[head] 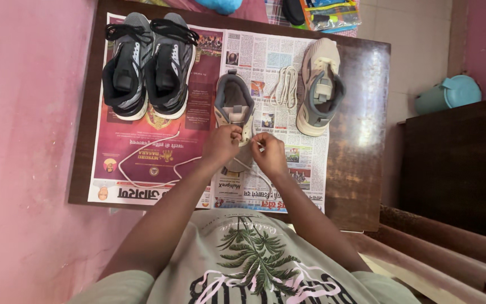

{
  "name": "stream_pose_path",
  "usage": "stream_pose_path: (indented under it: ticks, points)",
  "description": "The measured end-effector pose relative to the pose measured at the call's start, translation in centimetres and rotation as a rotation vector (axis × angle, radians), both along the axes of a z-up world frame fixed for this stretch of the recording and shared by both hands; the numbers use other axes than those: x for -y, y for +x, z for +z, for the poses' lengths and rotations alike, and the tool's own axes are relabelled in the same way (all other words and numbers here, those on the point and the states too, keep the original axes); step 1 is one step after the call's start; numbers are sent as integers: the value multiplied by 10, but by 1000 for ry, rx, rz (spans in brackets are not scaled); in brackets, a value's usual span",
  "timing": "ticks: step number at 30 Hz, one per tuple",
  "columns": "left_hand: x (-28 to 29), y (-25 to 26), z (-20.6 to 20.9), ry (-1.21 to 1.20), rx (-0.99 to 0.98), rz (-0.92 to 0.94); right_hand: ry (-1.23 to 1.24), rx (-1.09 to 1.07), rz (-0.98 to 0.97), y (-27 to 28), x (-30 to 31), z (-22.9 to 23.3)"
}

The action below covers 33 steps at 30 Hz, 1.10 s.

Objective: The person removes the laces from a pair of light-colored sneakers placed on a newspaper-covered table, then re-laces the same shoes by threading the laces through the eyelets and tying them.

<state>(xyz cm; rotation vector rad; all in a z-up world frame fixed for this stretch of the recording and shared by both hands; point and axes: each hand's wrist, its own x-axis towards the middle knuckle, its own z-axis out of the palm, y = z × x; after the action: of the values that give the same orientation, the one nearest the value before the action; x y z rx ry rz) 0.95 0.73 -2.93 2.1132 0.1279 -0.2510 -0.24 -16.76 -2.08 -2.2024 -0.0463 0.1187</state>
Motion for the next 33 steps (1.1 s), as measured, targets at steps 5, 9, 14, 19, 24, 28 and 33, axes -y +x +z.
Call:
stream_pose_path:
  ticks: [5,9,14,19,24,28,33]
  points:
    - [3,-2,-25,-107,-5,64,-93,74,41,-4,-7,15]
    - [5,2,-45,-284,-44,81,-152,21,10,-7,-11,25]
    - [10,3,-53,-328,-69,99,-211,19,-6,-10,-19,31]
    - [9,1,-41,-260,-73,91,-318,67,-27,-9,-25,28]
    - [7,-3,-17,-224,-44,86,-402,127,-14,-13,-27,25]
    - [8,-7,4,-97,-40,86,-425,159,16,-12,-28,23]
    - [0,-9,17,-9,83,10,-268,-7,-81,-10,-24,23]
